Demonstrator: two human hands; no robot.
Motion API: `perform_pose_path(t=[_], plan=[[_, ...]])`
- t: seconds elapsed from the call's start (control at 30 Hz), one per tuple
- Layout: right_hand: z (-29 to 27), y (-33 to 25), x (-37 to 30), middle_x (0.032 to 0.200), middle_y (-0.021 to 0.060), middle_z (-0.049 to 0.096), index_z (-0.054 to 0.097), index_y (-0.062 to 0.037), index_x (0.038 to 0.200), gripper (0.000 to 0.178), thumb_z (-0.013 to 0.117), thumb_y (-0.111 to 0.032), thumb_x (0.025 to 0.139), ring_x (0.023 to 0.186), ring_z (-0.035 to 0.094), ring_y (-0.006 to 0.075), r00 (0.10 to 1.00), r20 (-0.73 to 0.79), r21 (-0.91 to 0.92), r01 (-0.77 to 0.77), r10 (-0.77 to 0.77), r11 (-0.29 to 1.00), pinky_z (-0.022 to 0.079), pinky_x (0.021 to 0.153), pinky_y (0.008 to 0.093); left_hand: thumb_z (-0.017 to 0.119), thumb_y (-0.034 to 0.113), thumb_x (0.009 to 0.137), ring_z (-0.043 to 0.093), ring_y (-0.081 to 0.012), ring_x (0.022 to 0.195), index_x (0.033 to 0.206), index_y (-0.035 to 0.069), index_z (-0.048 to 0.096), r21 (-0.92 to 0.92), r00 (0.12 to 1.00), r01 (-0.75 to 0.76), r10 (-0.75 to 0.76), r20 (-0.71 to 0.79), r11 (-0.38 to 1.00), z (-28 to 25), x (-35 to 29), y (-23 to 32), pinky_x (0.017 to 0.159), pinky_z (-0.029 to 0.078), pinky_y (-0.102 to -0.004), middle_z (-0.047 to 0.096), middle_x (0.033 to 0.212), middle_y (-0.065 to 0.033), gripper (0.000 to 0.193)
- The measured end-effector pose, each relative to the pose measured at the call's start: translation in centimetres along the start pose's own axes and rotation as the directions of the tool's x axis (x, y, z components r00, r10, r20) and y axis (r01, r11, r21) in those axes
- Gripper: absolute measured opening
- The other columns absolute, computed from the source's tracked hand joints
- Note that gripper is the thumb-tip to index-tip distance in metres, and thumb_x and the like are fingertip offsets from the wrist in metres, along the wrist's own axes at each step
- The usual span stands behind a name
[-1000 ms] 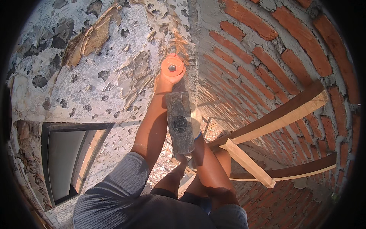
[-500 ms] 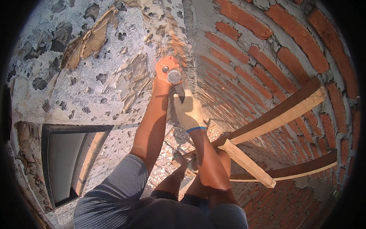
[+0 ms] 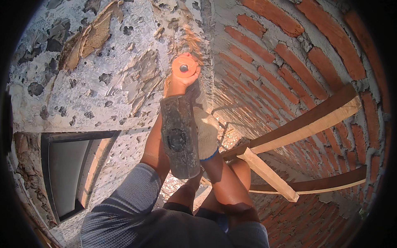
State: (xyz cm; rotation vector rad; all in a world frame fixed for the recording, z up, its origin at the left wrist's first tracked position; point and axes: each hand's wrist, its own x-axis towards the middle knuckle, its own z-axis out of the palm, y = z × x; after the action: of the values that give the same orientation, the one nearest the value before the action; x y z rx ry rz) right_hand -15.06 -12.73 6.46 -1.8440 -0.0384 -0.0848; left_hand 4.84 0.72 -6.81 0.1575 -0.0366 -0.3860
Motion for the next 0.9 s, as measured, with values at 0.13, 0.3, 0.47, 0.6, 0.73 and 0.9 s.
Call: perform_pose_path(t=[0.13,0.3,0.47,0.6,0.73,0.9], plan=[[0.7,2.2,2.4,0.082,0.0232,0.068,0.065,-0.0028,0.099,0.028,0.065,-0.030,0.092,0.083,0.067,0.0455,0.991,-0.020,-0.254,-0.132,0.131,0.958,0.052,0.074,0.0489,0.064,0.019,0.094,0.063,-0.0239,0.071,0.091,0.012,0.064,-0.101,0.986,0.163,-0.166,-0.022,0.981,-0.3,-0.8,-0.6,0.063,0.051,-0.0396,0.064,0.079,-0.0050,0.007],[0.1,4.1,2.2,0.081,0.0230,0.068,0.066,-0.0011,0.094,0.030,0.062,-0.031,0.094,0.081,0.067,0.0428,0.973,0.036,-0.130,-0.221,0.228,0.967,0.052,0.071,0.0448,0.059,0.021,0.099,0.067,-0.0196,0.087,0.104,0.012,0.063,0.864,0.975,-0.102,0.220,-0.011,0.493,-0.1,-7.8,-4.5,0.078,0.055,-0.0379,0.066,0.097,-0.0041,0.011],[-2.5,4.8,2.6,0.084,0.0205,0.069,0.064,0.0018,0.101,0.040,0.063,-0.038,0.094,0.082,0.069,0.0352,0.979,-0.052,-0.084,-0.200,0.197,0.976,0.052,0.074,0.0424,0.064,0.014,0.095,0.067,-0.0178,0.089,0.113,0.007,0.060,0.984,0.997,0.025,-0.063,-0.037,-0.177,-6.9,-23.2,-10.3,0.077,0.054,-0.0318,0.064,0.098,-0.0051,0.020],[-3.6,5.9,3.8,0.082,0.0166,0.066,0.060,0.0037,0.105,0.047,0.062,-0.043,0.095,0.075,0.064,0.0269,0.969,-0.074,-0.044,-0.238,0.234,0.970,0.051,0.071,0.0411,0.065,0.016,0.095,0.067,-0.0152,0.087,0.115,0.005,0.058,0.809,0.815,0.579,-0.102,-0.571,0.101,-12.0,-33.1,-15.0,0.070,0.054,-0.0285,0.065,0.091,-0.0060,0.024],[-3.9,6.6,4.0,0.074,0.0099,0.060,0.058,0.0017,0.110,0.047,0.061,-0.044,0.098,0.068,0.059,0.0188,0.946,-0.106,0.110,-0.295,0.306,0.949,0.049,0.065,0.0369,0.069,0.021,0.096,0.062,-0.0148,0.069,0.104,0.007,0.058,0.243,0.518,0.708,-0.253,-0.817,0.663,-10.9,-31.7,-15.5,0.062,0.057,-0.0323,0.061,0.084,-0.0036,0.020],[-4.5,6.6,4.2,0.068,0.0050,0.055,0.057,0.0011,0.107,0.046,0.061,-0.043,0.098,0.064,0.053,0.0167,0.959,-0.133,0.150,-0.229,0.250,0.962,0.045,0.061,0.0382,0.060,0.017,0.096,0.061,-0.0140,0.070,0.106,0.006,0.053,0.558,0.751,0.546,-0.070,-0.656,0.626,-4.0,-17.8,-10.5,0.069,0.061,-0.0351,0.059,0.083,-0.0049,0.016]])
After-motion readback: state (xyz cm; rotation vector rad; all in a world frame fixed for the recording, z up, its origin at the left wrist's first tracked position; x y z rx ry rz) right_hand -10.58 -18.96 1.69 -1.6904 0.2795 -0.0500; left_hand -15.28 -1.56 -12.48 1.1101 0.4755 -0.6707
